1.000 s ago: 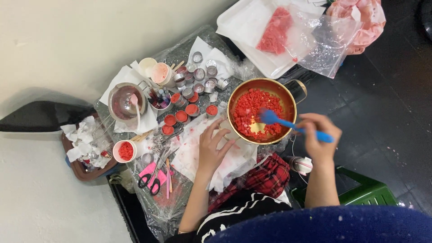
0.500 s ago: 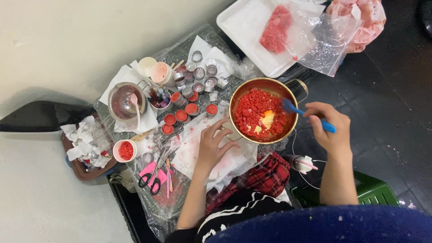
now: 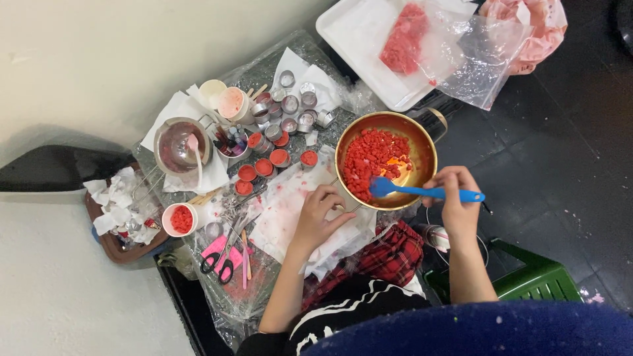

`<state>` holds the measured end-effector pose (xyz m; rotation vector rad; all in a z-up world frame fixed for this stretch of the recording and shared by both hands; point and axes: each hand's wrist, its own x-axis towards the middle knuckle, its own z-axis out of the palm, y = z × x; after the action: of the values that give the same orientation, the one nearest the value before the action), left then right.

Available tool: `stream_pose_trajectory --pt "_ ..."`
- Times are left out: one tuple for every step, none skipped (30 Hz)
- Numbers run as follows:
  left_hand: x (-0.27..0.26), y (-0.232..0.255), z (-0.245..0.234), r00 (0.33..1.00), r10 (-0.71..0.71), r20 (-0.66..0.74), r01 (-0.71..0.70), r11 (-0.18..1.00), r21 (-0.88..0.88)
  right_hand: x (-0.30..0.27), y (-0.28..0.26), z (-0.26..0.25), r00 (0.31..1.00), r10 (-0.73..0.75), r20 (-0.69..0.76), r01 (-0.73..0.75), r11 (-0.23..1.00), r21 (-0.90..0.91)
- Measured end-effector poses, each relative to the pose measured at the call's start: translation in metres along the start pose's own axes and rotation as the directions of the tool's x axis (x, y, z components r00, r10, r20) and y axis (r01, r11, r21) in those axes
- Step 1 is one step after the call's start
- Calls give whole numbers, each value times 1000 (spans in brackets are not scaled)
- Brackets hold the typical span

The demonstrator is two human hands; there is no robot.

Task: The person is preparing wax melts by sorting red wax pieces and placing them into metal tins.

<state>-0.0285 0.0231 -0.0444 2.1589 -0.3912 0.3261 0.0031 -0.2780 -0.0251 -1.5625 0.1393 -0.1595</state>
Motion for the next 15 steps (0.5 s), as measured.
stream_pose_trajectory --pt "-2 1 2 1000 -1 2 1 1000 0 -1 -4 1 1000 2 -1 -2 1000 0" --pt "-3 3 4 999 1 34 1 999 -47 -1 -8 1 999 4 35 -6 998 66" --pt "-4 4 5 998 6 63 0 996 -94 -1 -12 2 997 1 72 -10 991 132" --pt "-4 7 6 998 7 63 -1 996 -94 -1 -13 -3 997 0 72 -9 991 132" --pt "-3 10 7 995 -26 101 38 993 -110 0 -14 -8 1000 -24 17 22 994 109" --pt "-3 13 8 989 -59 139 76 989 -124 1 -15 -14 998 -49 -38 52 995 84" --pt "-4 14 8 988 -62 140 79 989 -126 0 -10 -22 998 -47 -37 49 995 82" --pt "-5 15 8 989 -64 133 80 989 -124 0 -4 -30 979 -195 -50 197 980 35" --pt "-5 15 8 990 -64 125 79 989 -121 1 1 -38 938 -342 -56 342 940 -12" --pt "-5 15 10 990 -64 124 79 989 -122 -1 4 -39 938 -342 -55 342 940 -13" --pt "-6 14 11 995 -44 91 55 991 -120 -2 7 -40 938 -346 1 345 936 -72" --pt "-6 14 12 998 -24 58 31 993 -117 -3 9 -40 936 -346 58 351 927 -130" --pt "-7 14 13 998 -25 58 31 993 -116 -8 8 -31 937 -346 58 350 928 -129" --pt "-7 15 13 996 -50 76 59 991 -118 -13 8 -22 914 -388 121 400 910 -104" --pt "-8 15 14 993 -74 95 85 989 -118 -18 7 -12 885 -429 181 448 891 -76"
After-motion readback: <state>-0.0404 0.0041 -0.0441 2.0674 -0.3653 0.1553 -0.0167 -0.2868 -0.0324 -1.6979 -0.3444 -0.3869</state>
